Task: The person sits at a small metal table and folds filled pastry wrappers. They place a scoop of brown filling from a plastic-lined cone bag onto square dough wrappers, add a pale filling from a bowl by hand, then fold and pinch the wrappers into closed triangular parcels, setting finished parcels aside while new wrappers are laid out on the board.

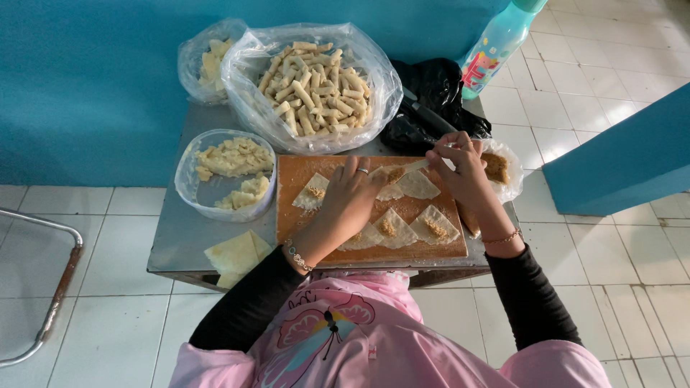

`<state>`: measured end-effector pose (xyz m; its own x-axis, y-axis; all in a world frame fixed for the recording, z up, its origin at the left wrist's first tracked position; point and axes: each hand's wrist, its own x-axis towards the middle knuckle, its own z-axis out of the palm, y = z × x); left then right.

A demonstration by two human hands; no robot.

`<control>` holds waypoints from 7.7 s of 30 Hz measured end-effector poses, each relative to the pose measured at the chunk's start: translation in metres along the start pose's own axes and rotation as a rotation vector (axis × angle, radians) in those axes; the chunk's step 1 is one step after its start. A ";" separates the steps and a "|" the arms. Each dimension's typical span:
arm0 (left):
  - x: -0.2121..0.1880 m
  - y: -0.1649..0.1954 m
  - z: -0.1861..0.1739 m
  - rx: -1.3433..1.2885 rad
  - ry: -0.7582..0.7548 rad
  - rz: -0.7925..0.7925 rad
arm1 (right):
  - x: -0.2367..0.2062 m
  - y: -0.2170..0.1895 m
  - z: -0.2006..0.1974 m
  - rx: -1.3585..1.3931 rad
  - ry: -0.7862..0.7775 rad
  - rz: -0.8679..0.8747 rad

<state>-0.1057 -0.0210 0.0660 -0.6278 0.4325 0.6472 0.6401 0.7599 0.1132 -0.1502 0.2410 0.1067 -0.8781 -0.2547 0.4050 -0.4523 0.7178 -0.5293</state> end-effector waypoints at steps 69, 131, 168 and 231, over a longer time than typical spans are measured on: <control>0.107 0.036 0.066 -0.078 0.071 0.168 | -0.063 0.139 -0.074 0.142 0.492 0.384; -0.056 0.012 -0.062 -0.378 0.068 -0.255 | -0.079 -0.141 0.066 -0.228 0.039 -0.181; -0.064 0.002 -0.041 -0.389 0.020 -0.319 | -0.066 -0.136 0.081 -0.216 0.042 -0.092; -0.062 -0.003 -0.054 -0.154 0.050 -0.246 | -0.063 -0.145 0.088 -0.222 0.104 -0.135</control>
<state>-0.0443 -0.0762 0.0661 -0.7525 0.2166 0.6220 0.5332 0.7547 0.3823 -0.0426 0.0960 0.0925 -0.7863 -0.2980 0.5413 -0.5090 0.8090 -0.2940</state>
